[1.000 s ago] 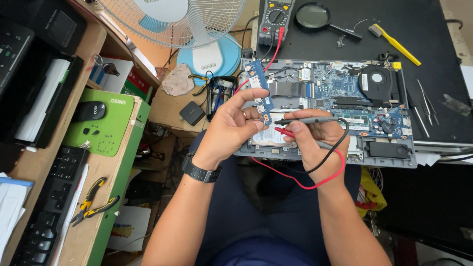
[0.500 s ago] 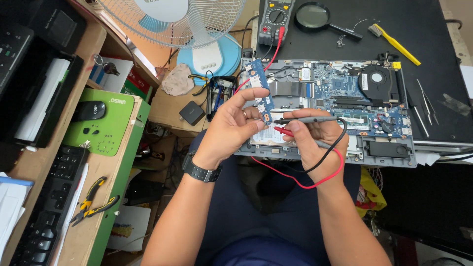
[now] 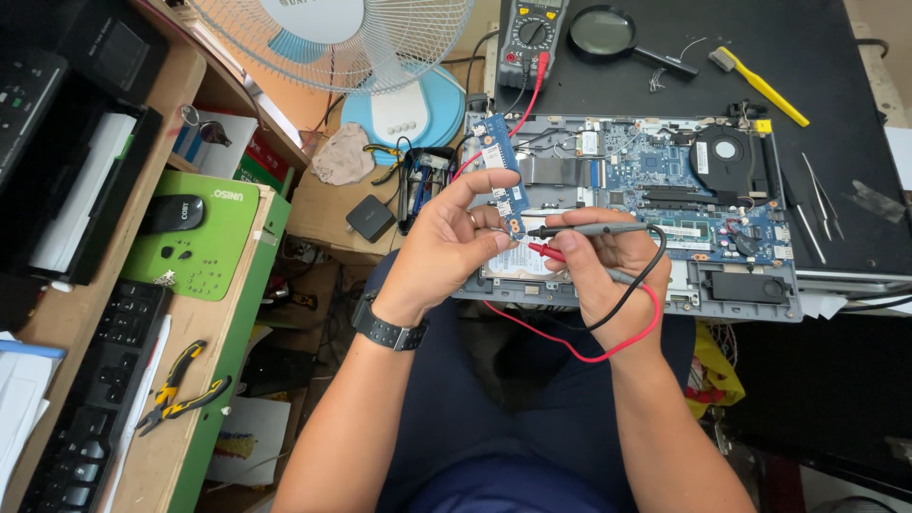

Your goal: Testing and diagnosing a laptop motherboard and a small daughterboard using a digital multimeter on a repair bench.

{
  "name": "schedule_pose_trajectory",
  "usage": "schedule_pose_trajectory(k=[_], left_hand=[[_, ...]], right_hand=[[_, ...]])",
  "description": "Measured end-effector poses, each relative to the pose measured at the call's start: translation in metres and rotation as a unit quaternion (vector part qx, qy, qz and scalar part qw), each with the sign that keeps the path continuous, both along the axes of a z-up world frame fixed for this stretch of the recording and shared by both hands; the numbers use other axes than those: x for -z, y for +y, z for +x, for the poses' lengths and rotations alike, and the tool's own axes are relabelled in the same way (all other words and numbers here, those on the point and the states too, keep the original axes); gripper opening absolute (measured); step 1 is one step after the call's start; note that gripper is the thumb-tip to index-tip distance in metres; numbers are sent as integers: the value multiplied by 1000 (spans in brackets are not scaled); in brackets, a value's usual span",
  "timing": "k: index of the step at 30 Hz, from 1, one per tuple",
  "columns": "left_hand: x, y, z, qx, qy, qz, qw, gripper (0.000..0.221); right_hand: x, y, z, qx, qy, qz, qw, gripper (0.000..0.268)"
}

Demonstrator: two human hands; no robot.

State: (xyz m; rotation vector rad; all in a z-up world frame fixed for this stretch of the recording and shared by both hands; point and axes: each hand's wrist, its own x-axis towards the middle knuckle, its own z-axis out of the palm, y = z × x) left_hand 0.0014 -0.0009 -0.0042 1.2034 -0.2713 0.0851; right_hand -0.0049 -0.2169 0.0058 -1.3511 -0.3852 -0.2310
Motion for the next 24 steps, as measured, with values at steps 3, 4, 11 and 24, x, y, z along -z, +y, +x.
schedule_pose_trajectory(k=[3, 4, 11, 24], left_hand=[[2, 0, 0, 1, -1, -1, 1000, 69], [2, 0, 1, 1, -1, -1, 1000, 69], [-2, 1, -2, 1, -3, 0, 1000, 70], [1, 1, 0, 2, -1, 4, 1000, 70]], right_hand=[[1, 0, 1, 4, -7, -8, 1000, 18], [0, 1, 0, 4, -7, -8, 1000, 18], [1, 0, 1, 3, -10, -13, 1000, 18], [-1, 0, 0, 3, -13, -21, 1000, 18]])
